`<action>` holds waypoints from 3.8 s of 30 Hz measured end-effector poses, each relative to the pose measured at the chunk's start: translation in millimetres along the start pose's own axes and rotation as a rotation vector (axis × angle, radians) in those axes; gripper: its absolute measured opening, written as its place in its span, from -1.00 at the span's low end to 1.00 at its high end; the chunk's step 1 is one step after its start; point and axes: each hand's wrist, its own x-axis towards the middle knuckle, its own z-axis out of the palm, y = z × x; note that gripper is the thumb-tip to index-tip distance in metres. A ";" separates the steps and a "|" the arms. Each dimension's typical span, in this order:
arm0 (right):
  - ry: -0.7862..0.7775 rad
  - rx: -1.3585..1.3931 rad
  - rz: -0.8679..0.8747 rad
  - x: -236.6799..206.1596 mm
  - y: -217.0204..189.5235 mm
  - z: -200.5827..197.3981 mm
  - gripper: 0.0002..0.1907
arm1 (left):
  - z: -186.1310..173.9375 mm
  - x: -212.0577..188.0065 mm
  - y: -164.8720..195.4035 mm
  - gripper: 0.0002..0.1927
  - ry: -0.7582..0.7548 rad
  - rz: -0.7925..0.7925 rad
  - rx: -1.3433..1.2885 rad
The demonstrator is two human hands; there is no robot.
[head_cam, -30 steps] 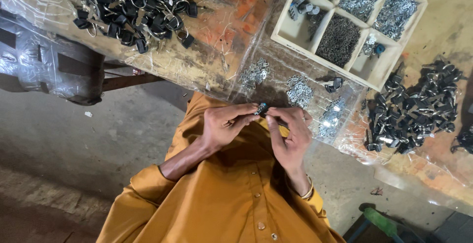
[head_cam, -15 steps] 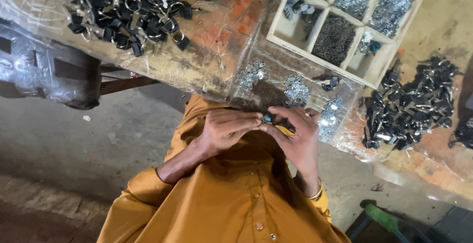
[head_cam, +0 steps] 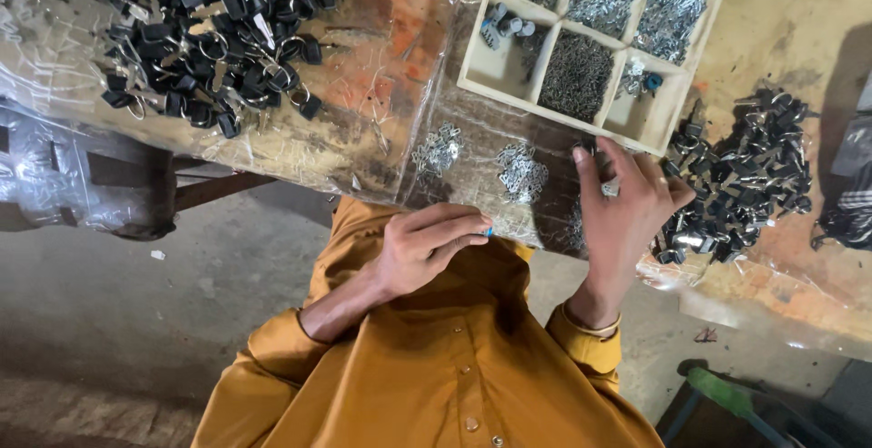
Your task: The person sits at a workbench and assembles small hardware components by hand, picking small metal parts from a compartment tray and pressing them into black plastic key-head bodies one at a time, placing finished units on the table. At the end another person places a phone on the bench.
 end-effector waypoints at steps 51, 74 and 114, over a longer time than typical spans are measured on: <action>-0.751 0.483 -0.681 25.3 -4.5 -68.1 -0.62 | -16.4 13.2 11.0 -0.54 -0.224 -0.545 -0.586; -0.432 -0.272 -0.045 124.0 86.8 -82.6 -0.64 | -57.0 73.6 12.2 -0.96 -0.212 -0.343 -0.103; 0.022 0.152 -0.106 22.5 27.6 -25.6 -0.79 | 1.7 219.8 -24.4 -0.78 -0.366 -0.006 0.102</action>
